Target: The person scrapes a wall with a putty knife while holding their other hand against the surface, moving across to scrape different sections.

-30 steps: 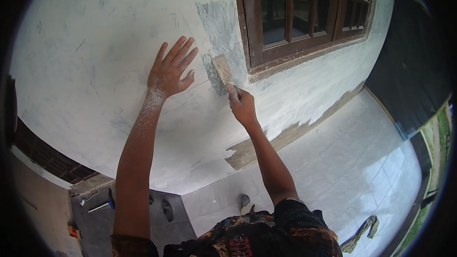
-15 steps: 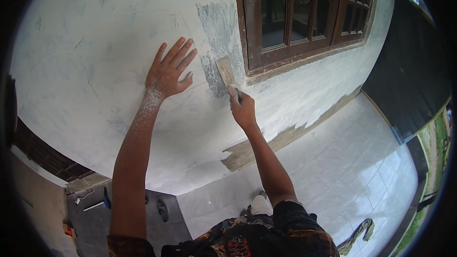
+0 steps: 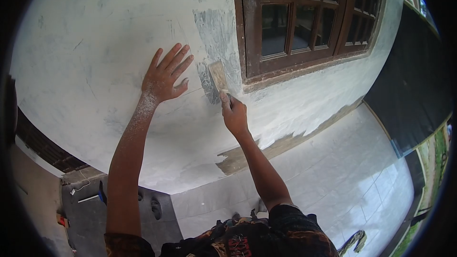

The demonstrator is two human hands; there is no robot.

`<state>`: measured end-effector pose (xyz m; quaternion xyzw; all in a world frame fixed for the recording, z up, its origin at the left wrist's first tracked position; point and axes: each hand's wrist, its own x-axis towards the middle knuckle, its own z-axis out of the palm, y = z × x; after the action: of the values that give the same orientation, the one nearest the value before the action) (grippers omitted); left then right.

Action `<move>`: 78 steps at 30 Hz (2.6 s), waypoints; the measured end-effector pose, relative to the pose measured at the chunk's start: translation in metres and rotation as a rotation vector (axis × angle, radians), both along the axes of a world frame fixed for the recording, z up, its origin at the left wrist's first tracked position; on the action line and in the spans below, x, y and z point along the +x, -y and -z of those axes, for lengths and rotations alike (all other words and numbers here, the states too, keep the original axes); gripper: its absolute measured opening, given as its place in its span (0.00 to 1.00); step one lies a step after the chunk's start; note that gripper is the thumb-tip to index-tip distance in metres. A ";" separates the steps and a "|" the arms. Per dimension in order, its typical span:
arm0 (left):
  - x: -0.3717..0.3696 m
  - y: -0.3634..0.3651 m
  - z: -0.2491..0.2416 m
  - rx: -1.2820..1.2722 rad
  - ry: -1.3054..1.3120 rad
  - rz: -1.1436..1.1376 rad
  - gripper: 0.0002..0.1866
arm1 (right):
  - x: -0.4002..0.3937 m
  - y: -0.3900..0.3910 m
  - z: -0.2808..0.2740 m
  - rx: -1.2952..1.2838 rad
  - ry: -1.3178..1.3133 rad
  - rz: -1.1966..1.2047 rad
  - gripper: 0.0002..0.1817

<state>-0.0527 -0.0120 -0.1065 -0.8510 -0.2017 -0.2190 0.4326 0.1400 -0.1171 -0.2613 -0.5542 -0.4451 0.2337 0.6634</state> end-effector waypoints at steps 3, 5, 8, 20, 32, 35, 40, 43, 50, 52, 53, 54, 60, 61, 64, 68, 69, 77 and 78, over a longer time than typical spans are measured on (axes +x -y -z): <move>0.000 0.000 0.000 -0.008 0.003 0.010 0.37 | -0.005 0.009 0.012 -0.024 -0.056 -0.025 0.26; 0.001 0.000 0.001 -0.007 -0.004 0.004 0.37 | -0.002 0.006 0.005 -0.021 -0.026 -0.019 0.25; 0.001 0.000 0.000 -0.014 -0.012 -0.003 0.38 | 0.000 -0.004 -0.014 -0.034 0.050 -0.006 0.24; 0.001 0.000 0.001 0.012 -0.012 -0.011 0.38 | 0.001 -0.003 0.000 -0.013 0.020 0.012 0.26; 0.001 -0.001 0.002 -0.019 0.002 0.012 0.38 | -0.001 0.007 0.012 -0.055 -0.045 -0.005 0.30; 0.001 -0.001 0.002 -0.014 -0.004 0.005 0.38 | -0.001 -0.002 -0.010 -0.023 -0.010 0.028 0.30; 0.001 -0.002 0.001 0.019 -0.003 0.003 0.38 | -0.003 0.004 -0.006 -0.021 0.000 0.019 0.29; 0.000 -0.001 0.001 -0.001 0.000 0.009 0.38 | -0.005 0.004 0.004 -0.044 -0.018 0.018 0.29; 0.000 -0.001 0.001 0.006 0.001 0.027 0.37 | -0.005 -0.006 0.002 0.014 -0.022 0.011 0.26; 0.000 0.000 0.002 -0.002 0.005 0.026 0.37 | -0.010 0.004 0.008 -0.010 -0.020 0.016 0.26; 0.000 -0.001 0.001 -0.015 0.012 0.030 0.37 | -0.010 0.005 0.008 -0.040 -0.016 0.025 0.26; 0.000 -0.001 0.000 -0.014 0.011 0.032 0.37 | -0.010 0.002 0.000 -0.039 -0.016 0.027 0.26; 0.000 -0.001 0.000 0.039 -0.007 0.011 0.38 | -0.013 -0.005 -0.016 0.036 0.021 0.037 0.26; 0.000 -0.001 0.000 0.024 -0.005 0.013 0.37 | -0.016 0.002 -0.006 0.043 0.005 0.043 0.27; -0.001 0.000 -0.002 0.007 -0.006 0.014 0.37 | -0.018 0.002 -0.006 0.024 0.020 0.061 0.27; 0.000 0.000 0.000 0.024 -0.012 0.013 0.37 | -0.018 0.001 -0.038 -0.045 0.087 0.048 0.28; 0.000 0.000 0.000 0.025 -0.011 0.016 0.37 | -0.018 0.000 -0.032 -0.034 0.102 0.067 0.28; -0.001 -0.001 0.001 -0.008 -0.012 0.022 0.37 | -0.027 -0.001 -0.020 -0.076 0.074 0.116 0.29; 0.000 -0.001 0.001 -0.013 -0.010 0.023 0.37 | -0.028 -0.001 -0.026 -0.095 0.120 0.143 0.30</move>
<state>-0.0531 -0.0107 -0.1077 -0.8572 -0.1913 -0.2181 0.4254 0.1124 -0.1165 -0.2354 -0.6284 -0.4320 0.1730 0.6233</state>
